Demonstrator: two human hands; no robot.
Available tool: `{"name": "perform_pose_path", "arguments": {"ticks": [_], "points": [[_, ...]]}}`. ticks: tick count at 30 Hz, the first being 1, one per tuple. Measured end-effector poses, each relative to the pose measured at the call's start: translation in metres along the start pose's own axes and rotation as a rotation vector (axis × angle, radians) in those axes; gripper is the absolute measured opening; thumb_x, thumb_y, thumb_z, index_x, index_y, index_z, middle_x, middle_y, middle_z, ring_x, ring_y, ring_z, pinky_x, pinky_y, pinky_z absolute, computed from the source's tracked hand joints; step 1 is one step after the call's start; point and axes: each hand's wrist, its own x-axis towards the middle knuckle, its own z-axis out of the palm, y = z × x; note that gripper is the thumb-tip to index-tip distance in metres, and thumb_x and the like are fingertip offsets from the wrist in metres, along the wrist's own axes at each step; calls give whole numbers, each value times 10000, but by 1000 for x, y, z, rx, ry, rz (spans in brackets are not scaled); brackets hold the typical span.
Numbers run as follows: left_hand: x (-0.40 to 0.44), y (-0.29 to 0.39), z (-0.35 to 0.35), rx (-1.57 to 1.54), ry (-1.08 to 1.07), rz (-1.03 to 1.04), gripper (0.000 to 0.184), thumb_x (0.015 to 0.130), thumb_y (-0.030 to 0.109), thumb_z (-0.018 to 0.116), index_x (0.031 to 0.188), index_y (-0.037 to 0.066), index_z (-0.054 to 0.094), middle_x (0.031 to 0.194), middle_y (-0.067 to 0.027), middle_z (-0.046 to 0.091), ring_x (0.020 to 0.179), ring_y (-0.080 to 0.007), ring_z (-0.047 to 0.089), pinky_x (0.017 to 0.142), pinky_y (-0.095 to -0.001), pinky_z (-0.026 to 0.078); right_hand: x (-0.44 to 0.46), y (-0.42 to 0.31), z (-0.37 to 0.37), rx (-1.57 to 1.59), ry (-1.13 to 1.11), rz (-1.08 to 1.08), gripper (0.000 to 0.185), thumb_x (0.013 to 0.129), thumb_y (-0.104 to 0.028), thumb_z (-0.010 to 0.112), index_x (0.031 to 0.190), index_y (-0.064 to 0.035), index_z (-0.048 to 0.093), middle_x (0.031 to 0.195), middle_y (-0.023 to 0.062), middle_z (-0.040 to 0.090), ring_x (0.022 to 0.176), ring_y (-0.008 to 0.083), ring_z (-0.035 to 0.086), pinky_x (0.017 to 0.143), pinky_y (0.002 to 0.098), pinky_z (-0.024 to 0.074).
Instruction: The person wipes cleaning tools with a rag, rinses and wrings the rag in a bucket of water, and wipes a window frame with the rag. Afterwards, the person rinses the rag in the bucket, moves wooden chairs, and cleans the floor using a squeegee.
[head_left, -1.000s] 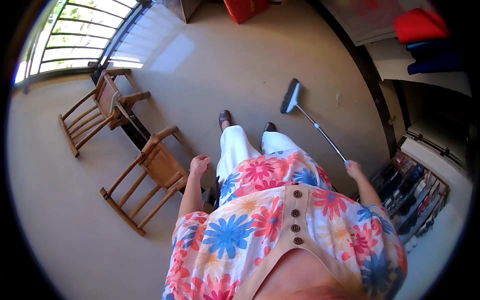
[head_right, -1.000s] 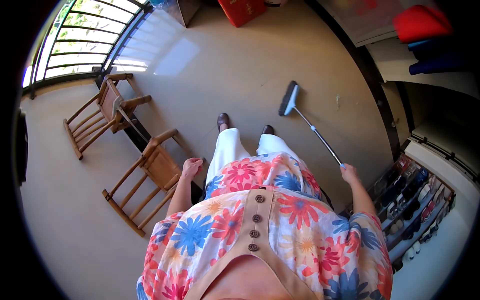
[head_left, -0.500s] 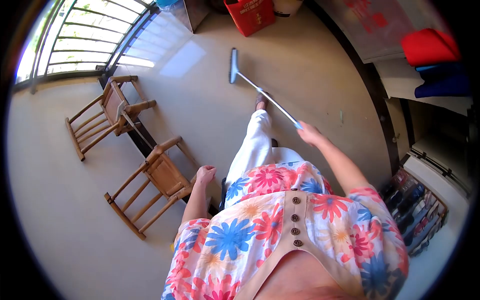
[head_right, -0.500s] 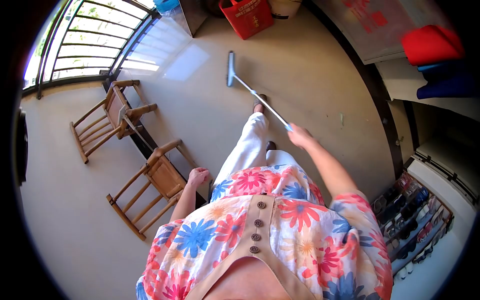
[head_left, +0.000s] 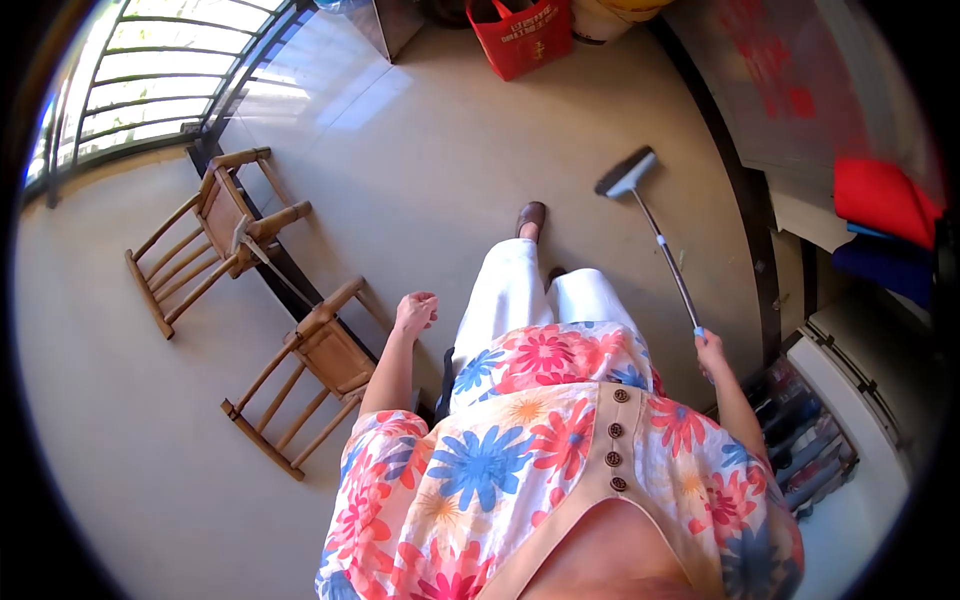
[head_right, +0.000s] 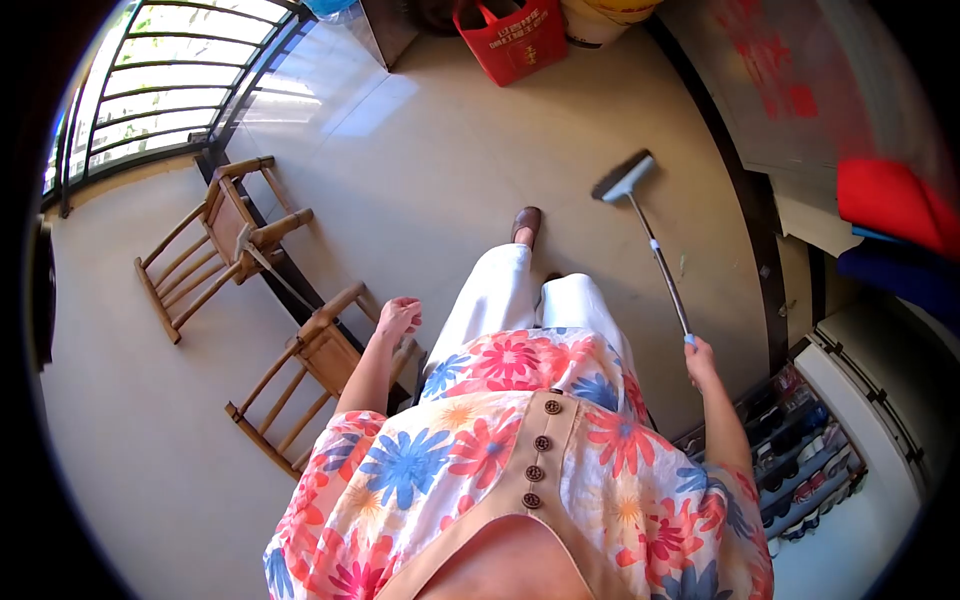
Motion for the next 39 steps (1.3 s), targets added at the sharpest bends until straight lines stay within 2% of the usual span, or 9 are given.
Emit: {"name": "perform_pose_path", "arguments": {"ticks": [4,12,20,25,26,29,32,35,39], "points": [[3,17,14,35,-39,-5,246,750,212,578,935,56,629,737,-16,599,617,-115,588,516,-260,475,-49,-49,-26,-17,3,-61,233,901,-251,433,1109,-191,519,447,-19,352,309,102,349,274,270,270],[-17,38,11,82,24,-44,257,741,204,580,943,51,623,743,-14,601,628,-108,587,524,-255,468,57,-181,4,35,-126,-286,270,877,-303,449,1083,-152,535,502,26,440,345,138,426,318,307,351],[-28,63,73,-47,23,-84,232,727,172,567,916,51,626,689,-5,580,603,-106,574,503,-244,453,84,-20,-88,7,-69,-60,223,888,-307,448,988,-136,551,469,14,416,304,134,396,285,298,342],[-30,93,137,35,-37,-73,251,742,203,597,936,48,634,728,-17,604,616,-109,586,531,-259,475,62,-52,-144,114,-36,-83,206,905,-310,432,972,-136,519,474,9,388,286,113,340,263,282,285],[-32,99,144,40,-37,-65,250,745,201,596,940,50,633,731,-16,604,616,-109,585,529,-259,474,78,-61,-149,199,-76,-136,230,915,-305,417,1017,-127,524,462,14,394,283,119,350,257,285,277],[-42,113,149,70,-34,-62,257,753,196,597,965,52,627,737,-13,603,614,-109,582,522,-261,469,149,-138,-156,246,-115,-320,247,907,-294,412,839,-69,487,458,19,397,289,154,362,258,322,286],[-42,107,139,76,12,-68,260,753,196,597,970,54,623,725,-9,597,613,-106,583,514,-258,463,196,-208,-160,333,-106,-285,270,898,-334,415,856,-75,479,471,36,399,302,142,356,268,316,299],[-49,99,129,-11,66,-137,250,751,191,588,960,59,624,710,-7,590,606,-102,584,506,-254,459,204,-188,-166,419,-123,-151,269,899,-336,405,886,-76,472,462,46,397,304,142,364,269,314,304],[-51,92,138,106,37,-172,241,748,186,579,949,61,624,701,-3,586,595,-101,583,499,-250,458,201,-55,-152,488,-169,16,323,901,-412,404,949,-98,465,438,49,381,300,154,368,258,324,306]]}}
